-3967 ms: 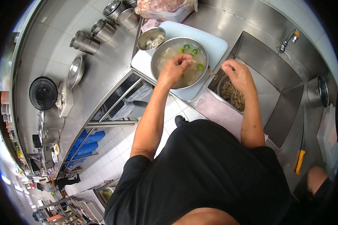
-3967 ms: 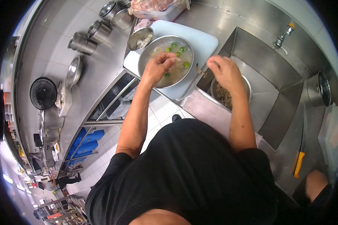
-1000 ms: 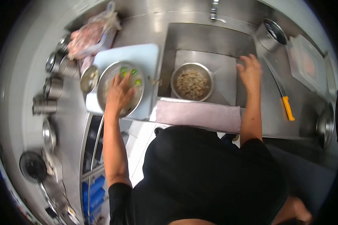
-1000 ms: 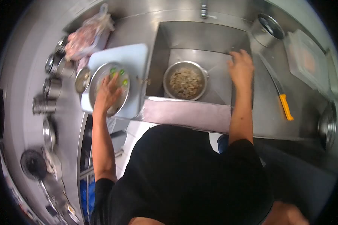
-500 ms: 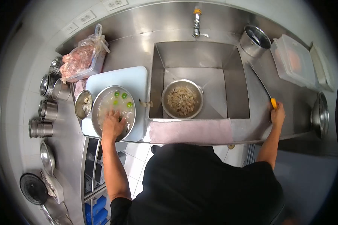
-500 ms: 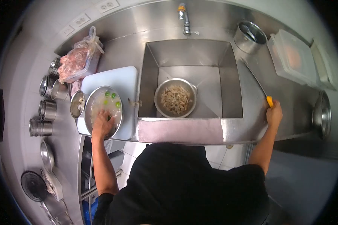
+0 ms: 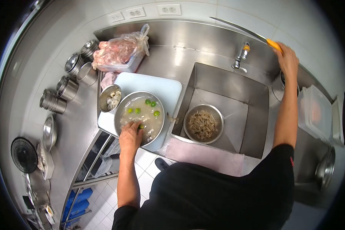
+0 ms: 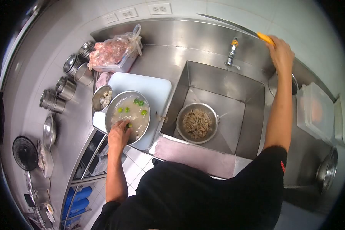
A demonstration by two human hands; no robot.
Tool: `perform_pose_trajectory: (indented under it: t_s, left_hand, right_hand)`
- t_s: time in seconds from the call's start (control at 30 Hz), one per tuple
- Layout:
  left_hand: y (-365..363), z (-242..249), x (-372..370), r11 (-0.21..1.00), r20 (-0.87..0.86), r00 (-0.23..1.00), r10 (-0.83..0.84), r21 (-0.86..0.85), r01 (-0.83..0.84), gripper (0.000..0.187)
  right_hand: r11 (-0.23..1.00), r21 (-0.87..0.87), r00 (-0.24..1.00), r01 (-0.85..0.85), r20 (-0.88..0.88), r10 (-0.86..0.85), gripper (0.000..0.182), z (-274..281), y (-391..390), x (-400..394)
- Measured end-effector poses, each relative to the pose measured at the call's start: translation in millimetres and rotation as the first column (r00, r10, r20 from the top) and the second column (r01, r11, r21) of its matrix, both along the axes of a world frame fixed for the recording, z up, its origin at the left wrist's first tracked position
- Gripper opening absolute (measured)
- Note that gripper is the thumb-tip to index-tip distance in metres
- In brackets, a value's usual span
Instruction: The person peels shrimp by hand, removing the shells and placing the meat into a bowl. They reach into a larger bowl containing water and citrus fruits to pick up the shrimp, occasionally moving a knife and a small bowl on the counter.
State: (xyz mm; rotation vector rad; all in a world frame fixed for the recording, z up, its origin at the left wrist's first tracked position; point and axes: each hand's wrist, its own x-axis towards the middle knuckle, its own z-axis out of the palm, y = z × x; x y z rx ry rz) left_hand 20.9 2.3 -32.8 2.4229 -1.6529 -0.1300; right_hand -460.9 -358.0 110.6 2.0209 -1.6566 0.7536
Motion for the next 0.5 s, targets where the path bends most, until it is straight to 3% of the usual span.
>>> perform_pose_trajectory:
  t_s: [0.27,0.43,0.5]
  left_hand:
    - [3.2,0.5,-5.3,0.984,-0.151,0.986,0.07,-0.15,-0.093,0.032]
    - [1.3,5.6,-11.4,0.977,-0.236,0.96,0.151,-0.113,-0.181,0.035]
    - [-1.0,5.0,-9.9,0.987,-0.187,0.979,0.083,-0.119,-0.107,0.032]
  right_hand:
    - [0.985,0.154,0.975,-0.074,-0.196,0.104,0.023,31.8,-147.0,128.7]
    - [0.981,0.173,0.961,-0.091,-0.242,0.132,0.021,12.9,-175.8,167.9]
    - [0.977,0.194,0.951,-0.093,-0.274,0.145,0.023,7.2,-176.0,173.3]
